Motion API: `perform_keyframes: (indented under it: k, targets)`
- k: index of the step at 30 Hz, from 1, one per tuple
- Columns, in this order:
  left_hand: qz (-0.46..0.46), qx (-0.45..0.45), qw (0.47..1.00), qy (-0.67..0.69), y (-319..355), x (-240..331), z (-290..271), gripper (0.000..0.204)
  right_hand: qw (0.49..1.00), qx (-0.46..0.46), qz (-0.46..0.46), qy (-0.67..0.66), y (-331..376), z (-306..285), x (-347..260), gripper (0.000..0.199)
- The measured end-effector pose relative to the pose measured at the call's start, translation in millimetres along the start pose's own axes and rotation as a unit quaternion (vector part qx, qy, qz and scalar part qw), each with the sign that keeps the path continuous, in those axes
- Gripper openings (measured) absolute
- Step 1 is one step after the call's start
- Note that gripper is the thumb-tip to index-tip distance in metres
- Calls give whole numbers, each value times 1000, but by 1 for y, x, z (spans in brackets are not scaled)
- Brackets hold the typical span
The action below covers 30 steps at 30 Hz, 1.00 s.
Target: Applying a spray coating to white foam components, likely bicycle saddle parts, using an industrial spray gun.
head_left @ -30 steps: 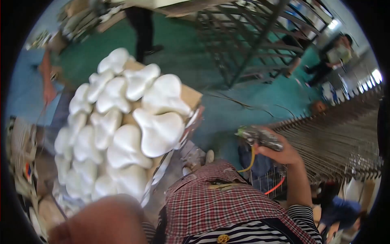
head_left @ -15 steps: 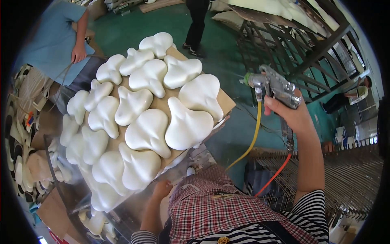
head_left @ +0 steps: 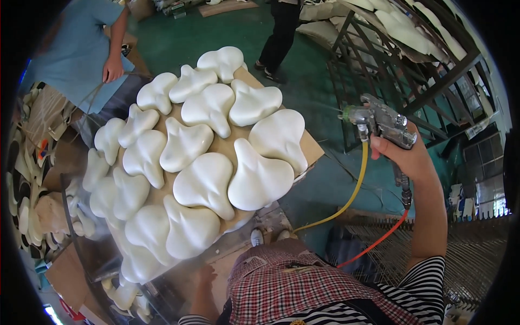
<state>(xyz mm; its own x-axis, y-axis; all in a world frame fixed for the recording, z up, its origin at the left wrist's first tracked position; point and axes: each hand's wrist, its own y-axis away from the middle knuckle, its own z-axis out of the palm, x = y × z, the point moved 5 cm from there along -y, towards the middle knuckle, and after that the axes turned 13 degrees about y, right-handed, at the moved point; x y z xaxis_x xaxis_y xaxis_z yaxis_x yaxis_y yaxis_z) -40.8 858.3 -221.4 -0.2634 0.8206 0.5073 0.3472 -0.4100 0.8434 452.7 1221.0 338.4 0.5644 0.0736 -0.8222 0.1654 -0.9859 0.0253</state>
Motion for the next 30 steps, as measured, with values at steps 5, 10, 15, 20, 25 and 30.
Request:
perform_keyframes:
  k: [5, 10, 15, 20, 25, 30]
  targets:
    - [11, -9, 999, 48, 38, 72, 56, 30, 998, -48, -28, -6, 2, -1, -1, 28]
    - [19, -19, 999, 19, 46, 91, 73, 28, 1000, -12, -10, 18, 6, -8, 7, 46]
    - [-7, -1, 1000, 18, 42, 80, 69, 26, 999, -24, -8, 29, 29, -17, 14, 49]
    - [0, 1, 1000, 4, 45, 70, 65, 24, 999, -28, -26, 21, 39, -25, 13, 44]
    - [16, -19, 999, -30, 37, 66, 69, 16, 999, 8, -28, 35, 50, -40, 19, 45]
    - [36, -49, 996, -62, 34, 62, 82, 10, 999, -7, 9, 33, 85, -55, 30, 51]
